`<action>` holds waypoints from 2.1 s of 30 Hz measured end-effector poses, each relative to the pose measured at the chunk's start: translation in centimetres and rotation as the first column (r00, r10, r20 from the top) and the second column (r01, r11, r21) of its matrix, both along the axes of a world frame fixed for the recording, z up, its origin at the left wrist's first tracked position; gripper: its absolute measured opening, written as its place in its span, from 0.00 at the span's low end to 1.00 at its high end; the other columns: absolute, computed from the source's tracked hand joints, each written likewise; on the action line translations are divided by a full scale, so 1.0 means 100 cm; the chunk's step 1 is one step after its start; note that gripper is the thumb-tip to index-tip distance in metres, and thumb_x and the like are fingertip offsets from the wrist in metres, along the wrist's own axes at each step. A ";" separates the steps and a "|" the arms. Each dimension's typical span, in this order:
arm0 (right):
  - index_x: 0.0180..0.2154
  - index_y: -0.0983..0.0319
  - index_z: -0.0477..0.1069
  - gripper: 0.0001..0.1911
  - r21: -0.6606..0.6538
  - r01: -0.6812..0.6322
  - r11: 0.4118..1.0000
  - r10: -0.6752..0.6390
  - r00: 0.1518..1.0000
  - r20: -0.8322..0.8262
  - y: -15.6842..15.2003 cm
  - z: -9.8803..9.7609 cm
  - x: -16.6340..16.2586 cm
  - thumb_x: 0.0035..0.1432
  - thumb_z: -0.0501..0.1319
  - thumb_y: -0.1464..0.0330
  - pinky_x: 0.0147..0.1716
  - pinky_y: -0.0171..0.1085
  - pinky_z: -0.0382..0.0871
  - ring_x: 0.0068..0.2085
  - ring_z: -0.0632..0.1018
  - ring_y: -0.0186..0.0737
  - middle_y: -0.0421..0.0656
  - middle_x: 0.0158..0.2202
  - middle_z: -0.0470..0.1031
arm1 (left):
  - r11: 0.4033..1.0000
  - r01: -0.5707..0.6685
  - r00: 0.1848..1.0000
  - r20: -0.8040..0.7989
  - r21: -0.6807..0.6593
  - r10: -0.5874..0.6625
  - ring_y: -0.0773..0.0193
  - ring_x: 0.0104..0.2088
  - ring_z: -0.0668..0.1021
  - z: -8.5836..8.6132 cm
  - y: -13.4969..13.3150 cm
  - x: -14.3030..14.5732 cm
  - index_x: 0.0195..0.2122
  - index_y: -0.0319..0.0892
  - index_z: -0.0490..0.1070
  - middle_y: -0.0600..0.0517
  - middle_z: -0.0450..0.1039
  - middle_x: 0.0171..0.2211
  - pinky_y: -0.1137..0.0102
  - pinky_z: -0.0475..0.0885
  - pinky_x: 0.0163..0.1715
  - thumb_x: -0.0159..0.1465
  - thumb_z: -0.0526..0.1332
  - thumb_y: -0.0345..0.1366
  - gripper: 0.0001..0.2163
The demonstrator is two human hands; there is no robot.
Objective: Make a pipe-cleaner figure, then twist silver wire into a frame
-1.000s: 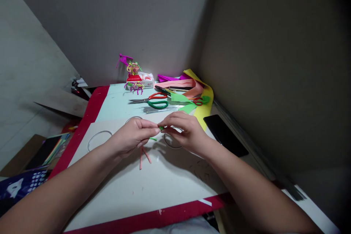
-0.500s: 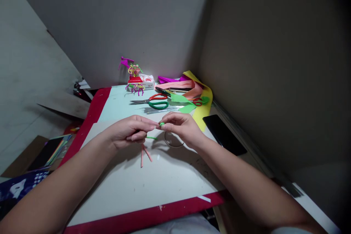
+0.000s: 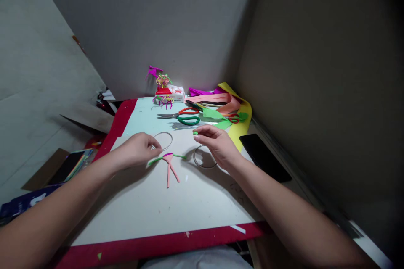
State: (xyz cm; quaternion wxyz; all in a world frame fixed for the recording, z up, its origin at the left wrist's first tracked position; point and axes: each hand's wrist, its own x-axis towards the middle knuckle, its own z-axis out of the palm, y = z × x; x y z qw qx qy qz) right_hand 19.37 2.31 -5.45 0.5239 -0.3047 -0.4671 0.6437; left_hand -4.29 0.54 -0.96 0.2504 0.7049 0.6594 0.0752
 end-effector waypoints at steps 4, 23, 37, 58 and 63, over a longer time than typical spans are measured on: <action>0.30 0.62 0.75 0.12 -0.002 -0.023 1.000 0.023 0.999 0.044 -0.002 -0.001 -0.002 0.39 0.71 0.69 0.36 0.34 0.67 0.32 0.73 0.31 0.38 0.29 0.73 | 0.988 0.123 0.959 -0.267 0.092 -0.095 0.59 0.27 0.73 -0.017 -0.014 -0.007 0.37 0.43 0.78 0.47 0.75 0.26 0.70 0.58 0.24 0.55 0.58 0.44 0.15; 0.31 0.65 0.76 0.11 0.009 -0.473 0.881 0.419 0.789 0.449 -0.021 -0.010 -0.010 0.44 0.69 0.66 0.35 0.36 0.69 0.31 0.76 0.35 0.42 0.31 0.77 | 0.934 0.355 0.934 -0.044 0.039 -0.353 0.69 0.18 0.59 0.013 -0.040 0.007 0.18 0.43 0.62 0.59 0.56 0.15 0.73 0.51 0.19 0.49 0.56 0.31 0.05; 0.30 0.64 0.77 0.09 0.066 -0.367 0.928 0.307 0.853 0.422 -0.034 0.021 -0.003 0.43 0.70 0.68 0.39 0.39 0.68 0.36 0.76 0.39 0.45 0.33 0.78 | 0.917 0.380 0.817 0.508 -0.121 -0.272 0.63 0.28 0.71 0.024 -0.035 0.009 0.36 0.41 0.79 0.51 0.74 0.26 0.75 0.64 0.28 0.59 0.58 0.45 0.15; 0.31 0.63 0.77 0.06 0.634 -0.164 0.756 -0.301 0.773 0.558 -0.050 0.034 -0.001 0.48 0.66 0.77 0.38 0.41 0.64 0.34 0.74 0.38 0.43 0.29 0.74 | 0.922 0.312 0.790 0.602 -0.229 -0.118 0.68 0.25 0.71 0.015 -0.046 0.043 0.26 0.38 0.77 0.53 0.75 0.23 0.74 0.62 0.28 0.62 0.52 0.34 0.16; 0.32 0.62 0.75 0.05 0.676 -0.240 0.697 -0.324 0.735 0.595 -0.054 0.034 0.000 0.51 0.65 0.76 0.40 0.42 0.61 0.35 0.73 0.37 0.42 0.31 0.73 | 0.905 0.327 0.771 0.630 -0.272 -0.090 0.64 0.28 0.76 0.013 -0.049 0.049 0.27 0.36 0.78 0.49 0.78 0.26 0.71 0.68 0.33 0.60 0.50 0.29 0.16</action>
